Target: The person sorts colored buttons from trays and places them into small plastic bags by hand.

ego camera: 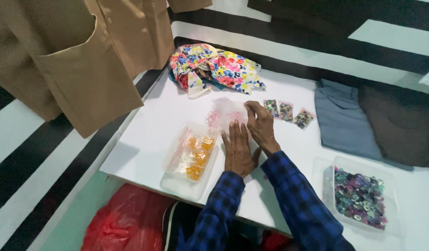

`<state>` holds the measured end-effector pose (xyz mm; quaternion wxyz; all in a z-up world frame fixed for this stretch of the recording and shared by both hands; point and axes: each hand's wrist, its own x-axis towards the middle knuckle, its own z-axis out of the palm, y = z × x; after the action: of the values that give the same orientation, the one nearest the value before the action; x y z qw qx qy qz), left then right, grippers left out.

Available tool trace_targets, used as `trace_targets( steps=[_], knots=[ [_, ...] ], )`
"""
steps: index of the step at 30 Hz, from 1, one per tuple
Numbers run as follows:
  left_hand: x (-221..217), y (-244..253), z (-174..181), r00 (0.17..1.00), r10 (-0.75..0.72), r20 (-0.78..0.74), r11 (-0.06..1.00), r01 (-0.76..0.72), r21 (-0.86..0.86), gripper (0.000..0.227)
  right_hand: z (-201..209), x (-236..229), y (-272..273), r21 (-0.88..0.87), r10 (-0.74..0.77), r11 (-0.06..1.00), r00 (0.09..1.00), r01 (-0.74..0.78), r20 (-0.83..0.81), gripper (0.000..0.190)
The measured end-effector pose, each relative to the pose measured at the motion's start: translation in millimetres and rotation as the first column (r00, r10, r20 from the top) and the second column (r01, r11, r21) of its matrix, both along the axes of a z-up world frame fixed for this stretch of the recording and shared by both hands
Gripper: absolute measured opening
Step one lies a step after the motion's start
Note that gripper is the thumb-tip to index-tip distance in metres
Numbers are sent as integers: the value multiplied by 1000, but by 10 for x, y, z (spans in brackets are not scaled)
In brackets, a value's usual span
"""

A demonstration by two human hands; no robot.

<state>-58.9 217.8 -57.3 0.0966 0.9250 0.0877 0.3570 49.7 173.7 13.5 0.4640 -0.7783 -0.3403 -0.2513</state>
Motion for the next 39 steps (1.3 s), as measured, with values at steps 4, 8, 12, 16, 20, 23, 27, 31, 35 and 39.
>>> trace_targets(
  steps=[4,8,12,16,20,23,27,31,35,39],
  knots=[
    [-27,-26,-29,956,-163,244,981,184,-67,80,205,-329,-460,151,28,988,944,23,-328,11],
    [-225,-132,193,923,-171,345,755,348,-555,80,207,-540,-899,488,316,872,731,27,-605,17],
    [-4,-200,85,930,-138,339,-176,314,-933,73,238,-755,-1136,577,468,816,539,40,-700,23],
    [-162,-217,354,859,-129,496,-398,413,-819,60,311,-932,-1285,554,454,832,532,35,-715,26],
    [-391,-228,525,823,-122,555,-249,516,-820,53,442,-1193,-1366,552,464,833,512,25,-723,29],
    [-436,-280,435,831,-94,548,-159,531,-832,48,505,-1280,-1394,520,412,852,536,59,-737,24],
    [-687,-461,547,920,55,387,533,301,-791,74,484,-1289,-1441,487,330,864,591,124,-736,21],
    [-774,-620,598,864,56,501,883,191,-428,43,502,-1331,-1444,454,268,882,654,129,-707,20],
    [-748,-723,658,876,-160,455,835,366,-411,23,437,-1287,-1419,424,252,900,677,98,-691,15],
    [-724,-711,692,862,-213,460,678,469,-566,19,733,-1450,-1417,366,261,930,665,20,-700,22]
  ],
)
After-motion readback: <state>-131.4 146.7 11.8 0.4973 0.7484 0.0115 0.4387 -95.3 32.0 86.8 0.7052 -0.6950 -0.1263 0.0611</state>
